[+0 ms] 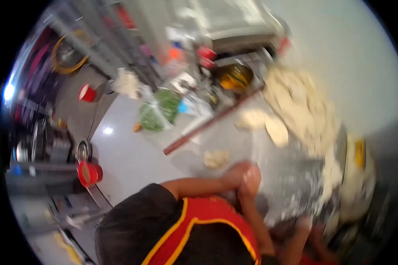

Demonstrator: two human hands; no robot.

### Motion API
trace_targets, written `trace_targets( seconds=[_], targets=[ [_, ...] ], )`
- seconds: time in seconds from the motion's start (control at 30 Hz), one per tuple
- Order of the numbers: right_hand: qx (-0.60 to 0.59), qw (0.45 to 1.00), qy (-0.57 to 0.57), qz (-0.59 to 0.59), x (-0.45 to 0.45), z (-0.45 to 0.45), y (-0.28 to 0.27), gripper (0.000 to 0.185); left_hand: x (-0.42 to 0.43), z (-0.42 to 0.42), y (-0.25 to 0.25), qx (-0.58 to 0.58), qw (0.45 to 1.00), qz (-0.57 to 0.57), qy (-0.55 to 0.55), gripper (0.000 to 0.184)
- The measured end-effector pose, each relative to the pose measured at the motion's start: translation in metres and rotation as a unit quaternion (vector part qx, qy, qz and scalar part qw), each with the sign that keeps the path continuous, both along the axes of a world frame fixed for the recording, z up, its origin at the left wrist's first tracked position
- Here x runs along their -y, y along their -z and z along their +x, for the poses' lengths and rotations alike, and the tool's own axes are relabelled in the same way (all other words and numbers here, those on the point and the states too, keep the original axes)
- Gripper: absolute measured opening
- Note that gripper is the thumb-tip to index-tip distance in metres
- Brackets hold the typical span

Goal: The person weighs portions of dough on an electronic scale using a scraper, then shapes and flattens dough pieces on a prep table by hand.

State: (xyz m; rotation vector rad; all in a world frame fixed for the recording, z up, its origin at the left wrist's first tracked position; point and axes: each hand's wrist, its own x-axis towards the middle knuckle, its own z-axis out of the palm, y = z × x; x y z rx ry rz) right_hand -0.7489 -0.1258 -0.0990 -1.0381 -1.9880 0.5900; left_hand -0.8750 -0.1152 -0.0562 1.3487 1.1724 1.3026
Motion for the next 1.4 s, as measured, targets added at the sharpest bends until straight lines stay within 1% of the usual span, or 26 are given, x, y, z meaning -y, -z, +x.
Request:
trace_targets(
  seconds=[0.03,0.1,0.17,0.2,0.27,0.37,0.43,0.47,0.53,0.57,0.63,0.67,0.77,0.8,0.9,1.0,1.07,1.1,1.13,1.17,1.2,1.27,1.3,1.33,1.37,1.4],
  targets=[
    [0.004,0.999,0.045,0.013,0.005,-0.004,0.001,0.039,0.000,-0.005,0.003,-0.231,0.966,0.117,0.007,0.013],
    [0.154,0.981,0.113,-0.042,0.001,-0.007,-0.012,0.047,-0.006,-0.004,0.015,-0.364,0.924,-0.011,0.113,0.027],
    [0.213,0.963,0.130,-0.100,-0.014,-0.012,-0.042,0.048,-0.001,0.000,0.037,-0.485,0.872,0.068,0.025,0.049],
    [0.238,0.954,0.132,-0.122,-0.026,-0.012,-0.047,0.048,-0.008,-0.001,0.037,-0.484,0.872,0.039,0.057,0.053],
    [0.228,0.958,0.149,-0.085,-0.027,-0.010,-0.037,0.049,-0.017,-0.005,0.031,-0.483,0.869,-0.015,0.108,0.061],
    [0.231,0.956,0.163,-0.075,-0.036,-0.003,-0.016,0.054,-0.029,-0.001,0.029,-0.521,0.849,0.019,0.080,0.057],
    [0.246,0.950,0.161,-0.103,-0.039,-0.003,-0.019,0.053,-0.030,-0.001,0.037,-0.497,0.863,0.019,0.086,0.055],
    [0.135,0.960,0.137,-0.203,-0.042,0.004,-0.019,0.056,-0.032,-0.004,0.040,-0.487,0.869,0.020,0.086,0.054],
    [-0.095,0.917,0.078,-0.379,-0.053,0.029,-0.024,0.063,-0.037,-0.036,0.020,-0.256,0.955,-0.094,0.118,0.059],
    [0.018,0.927,0.076,-0.368,-0.053,0.033,-0.039,0.067,-0.037,-0.056,0.005,-0.131,0.972,-0.147,0.131,0.061],
    [0.240,0.909,0.075,-0.332,-0.054,0.039,-0.070,0.077,-0.021,-0.096,-0.023,-0.388,0.919,-0.047,0.050,0.067],
    [0.226,0.919,0.090,-0.310,-0.054,0.039,-0.057,0.070,-0.010,-0.109,-0.031,-0.506,0.862,0.006,0.010,0.070],
    [0.037,0.848,-0.007,-0.528,-0.068,0.030,-0.053,0.047,0.012,-0.124,-0.038,-0.524,0.836,-0.139,0.087,0.074],
    [0.016,0.861,0.006,-0.508,-0.069,0.016,-0.076,0.032,0.021,-0.126,-0.020,-0.505,0.860,-0.064,0.036,0.063],
    [-0.044,0.904,-0.031,-0.424,-0.081,-0.012,-0.124,0.039,0.022,-0.122,-0.019,-0.496,0.857,-0.137,0.017,0.051],
    [-0.178,0.893,0.020,-0.412,-0.094,-0.031,-0.119,0.049,0.030,-0.136,-0.043,-0.233,0.946,-0.225,0.011,0.044],
    [-0.135,0.935,0.115,-0.308,-0.088,-0.039,-0.080,0.059,0.029,-0.139,-0.042,-0.143,0.957,-0.253,-0.015,0.041],
    [-0.173,0.892,0.117,-0.401,-0.077,-0.044,-0.077,0.059,0.024,-0.131,-0.040,-0.096,0.959,-0.266,-0.018,0.040],
    [-0.244,0.855,0.075,-0.452,-0.056,-0.044,-0.077,0.058,0.017,-0.119,-0.038,-0.016,0.963,-0.268,-0.020,0.038],
    [-0.308,0.807,0.039,-0.502,-0.035,-0.044,-0.078,0.056,0.011,-0.095,-0.061,-0.009,0.964,-0.265,-0.010,0.035],
    [-0.353,0.772,0.046,-0.527,-0.023,-0.050,-0.094,0.054,0.005,-0.080,-0.051,0.013,0.963,-0.268,0.037,0.036],
    [-0.366,0.796,0.092,-0.473,-0.022,-0.027,-0.091,0.052,-0.005,-0.048,-0.052,0.076,0.942,-0.314,0.095,0.041],
    [-0.370,0.806,0.110,-0.450,-0.022,-0.015,-0.089,0.052,-0.009,-0.027,-0.075,0.117,0.921,-0.357,0.104,0.045],
    [-0.443,0.763,0.091,-0.462,-0.028,0.012,-0.096,0.049,-0.014,-0.014,-0.087,0.157,0.897,-0.398,0.109,0.050],
    [-0.465,0.715,0.166,-0.496,-0.035,0.034,-0.101,0.046,-0.018,-0.009,-0.075,0.034,0.950,-0.284,0.128,0.049],
    [-0.457,0.727,0.217,-0.465,-0.046,0.063,-0.087,0.044,-0.021,-0.007,-0.053,-0.090,0.973,-0.160,0.141,0.049]
  ],
)
